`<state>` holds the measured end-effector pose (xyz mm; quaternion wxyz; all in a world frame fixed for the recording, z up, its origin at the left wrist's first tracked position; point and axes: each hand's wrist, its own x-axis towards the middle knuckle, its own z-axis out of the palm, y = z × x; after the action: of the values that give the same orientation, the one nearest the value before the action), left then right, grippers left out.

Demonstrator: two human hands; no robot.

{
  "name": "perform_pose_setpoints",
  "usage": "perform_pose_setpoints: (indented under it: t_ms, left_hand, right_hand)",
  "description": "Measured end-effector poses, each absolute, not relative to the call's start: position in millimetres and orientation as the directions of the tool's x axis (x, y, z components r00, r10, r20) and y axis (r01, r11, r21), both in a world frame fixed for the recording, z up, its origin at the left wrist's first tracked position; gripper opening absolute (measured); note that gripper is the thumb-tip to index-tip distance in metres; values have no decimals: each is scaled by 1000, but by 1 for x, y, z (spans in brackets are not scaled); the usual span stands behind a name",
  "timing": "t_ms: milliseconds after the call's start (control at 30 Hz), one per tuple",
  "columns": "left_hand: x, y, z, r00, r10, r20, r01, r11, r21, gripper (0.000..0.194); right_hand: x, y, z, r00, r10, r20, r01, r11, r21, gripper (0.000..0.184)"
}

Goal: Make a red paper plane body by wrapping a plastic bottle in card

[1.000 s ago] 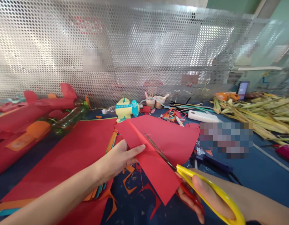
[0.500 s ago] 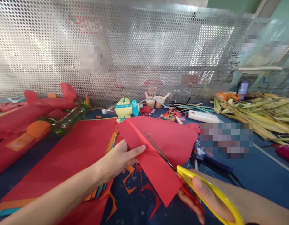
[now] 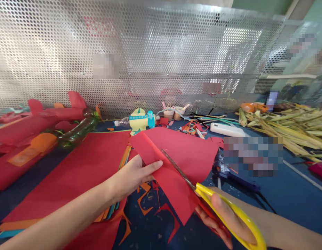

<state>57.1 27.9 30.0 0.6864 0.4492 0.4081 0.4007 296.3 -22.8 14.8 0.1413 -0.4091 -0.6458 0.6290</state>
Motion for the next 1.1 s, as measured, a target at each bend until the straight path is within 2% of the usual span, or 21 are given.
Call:
perform_pose_setpoints:
  t_ms: [167, 267, 467, 633, 767, 933, 1100]
  left_hand:
    - [57, 30, 29, 348, 918, -191, -179, 266, 947, 42]
    - [57, 31, 29, 357, 916, -182, -183, 260, 948, 41]
    - [56, 31, 30, 334, 924, -188, -179, 258, 949, 39]
    - [55, 31, 31, 323, 925, -198, -169, 263, 950, 45]
    - [54, 32, 30, 333, 922, -199, -162, 264, 951, 46]
    - [54, 34, 30, 340, 921, -188, -185, 262, 947, 44]
    - [54, 34, 28, 343, 922, -178, -212, 261, 942, 45]
  right_hand:
    - [298, -23, -16, -577, 770, -271, 275, -129, -953, 78]
    - [297, -23, -27, -558, 780, -283, 249, -168, -954, 79]
    - [293, -19, -8, -570, 757, -320, 281, -186, -941, 78]
    - [296, -14, 12, -619, 730, -290, 336, -88, -938, 72]
    - [297, -13, 13, -604, 723, -334, 339, -147, -929, 70]
    - [296, -10, 7, -605, 748, -275, 339, -71, -938, 71]
    - [295, -11, 18, -680, 682, -267, 349, -19, -937, 68]
